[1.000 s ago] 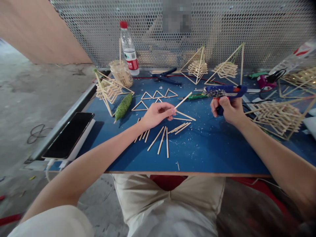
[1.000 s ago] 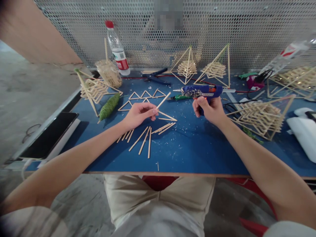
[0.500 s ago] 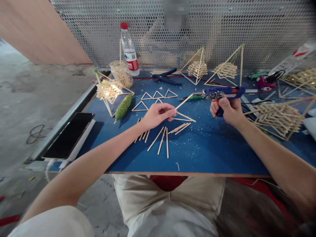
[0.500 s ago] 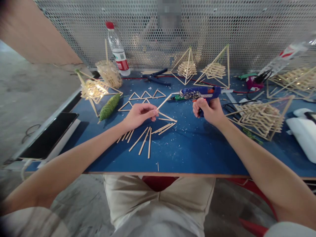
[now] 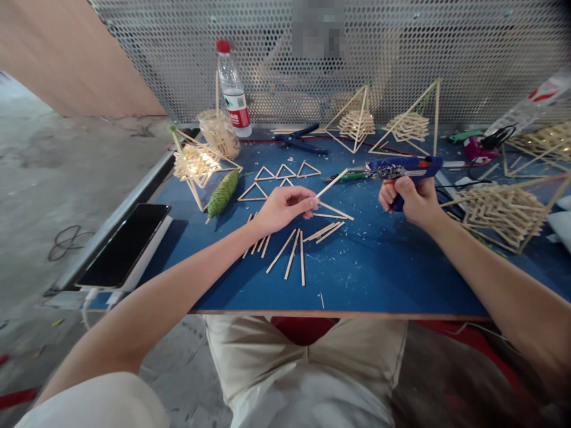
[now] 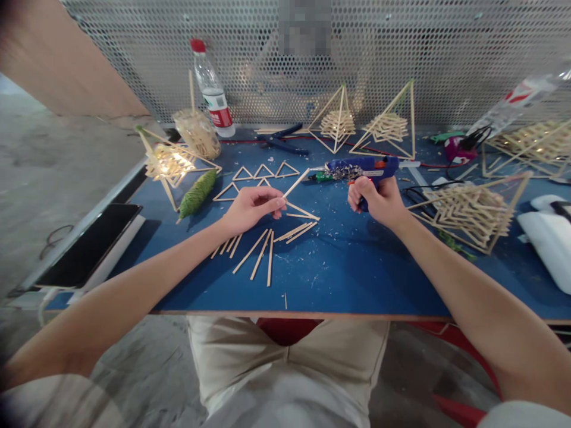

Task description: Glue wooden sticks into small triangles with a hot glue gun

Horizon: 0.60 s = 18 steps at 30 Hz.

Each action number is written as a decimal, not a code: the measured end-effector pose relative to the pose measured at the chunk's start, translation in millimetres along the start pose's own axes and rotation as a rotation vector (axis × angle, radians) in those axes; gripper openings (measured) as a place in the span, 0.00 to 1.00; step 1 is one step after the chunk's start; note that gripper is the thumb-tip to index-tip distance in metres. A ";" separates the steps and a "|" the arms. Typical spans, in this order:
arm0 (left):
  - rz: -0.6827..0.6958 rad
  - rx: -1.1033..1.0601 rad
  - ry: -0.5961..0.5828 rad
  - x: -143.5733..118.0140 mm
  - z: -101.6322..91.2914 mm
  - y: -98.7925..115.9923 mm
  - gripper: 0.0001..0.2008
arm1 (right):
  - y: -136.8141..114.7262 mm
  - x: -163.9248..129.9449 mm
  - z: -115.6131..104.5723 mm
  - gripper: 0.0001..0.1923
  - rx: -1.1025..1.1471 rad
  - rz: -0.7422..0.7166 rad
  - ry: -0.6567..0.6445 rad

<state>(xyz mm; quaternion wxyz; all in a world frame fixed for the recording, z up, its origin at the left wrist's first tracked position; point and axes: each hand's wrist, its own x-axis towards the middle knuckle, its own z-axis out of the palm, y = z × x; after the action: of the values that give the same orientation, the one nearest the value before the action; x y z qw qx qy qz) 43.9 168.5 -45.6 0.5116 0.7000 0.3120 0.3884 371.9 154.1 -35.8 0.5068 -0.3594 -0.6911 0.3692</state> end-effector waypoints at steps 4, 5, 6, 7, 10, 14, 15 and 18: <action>0.006 -0.010 -0.004 0.1 -0.5 -0.3 0.17 | 4.2 0.8 -1.4 0.31 0.064 -0.033 -0.002; 0.007 -0.015 -0.005 0.1 -0.8 -0.7 0.17 | 4.5 1.1 -1.4 0.31 0.070 -0.036 -0.001; 0.008 -0.024 -0.005 0.3 -1.0 -1.2 0.16 | 4.2 1.3 -1.3 0.32 0.071 -0.038 -0.001; 0.009 -0.038 -0.004 0.6 -1.1 -2.0 0.16 | 3.3 1.5 -1.1 0.32 0.060 -0.039 -0.006; -0.013 -0.135 0.015 2.1 -0.4 -5.7 0.17 | -1.3 1.7 -1.1 0.31 -0.061 -0.060 -0.014; -0.087 -0.321 0.139 5.9 1.4 -10.0 0.16 | -5.9 0.6 -2.8 0.29 -0.176 -0.065 0.049; -0.096 -0.353 0.191 6.9 1.6 -10.2 0.14 | -5.9 0.1 -3.2 0.28 -0.167 -0.062 0.065; -0.099 -0.413 0.319 9.4 1.2 -8.7 0.08 | -4.5 -1.4 -2.8 0.28 -0.133 -0.062 0.096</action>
<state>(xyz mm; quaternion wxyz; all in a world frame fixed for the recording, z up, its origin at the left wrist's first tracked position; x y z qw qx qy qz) 49.3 178.2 -52.1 0.6064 0.4945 0.3369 0.5237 374.3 151.2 -31.9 0.5257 -0.3878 -0.6998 0.2889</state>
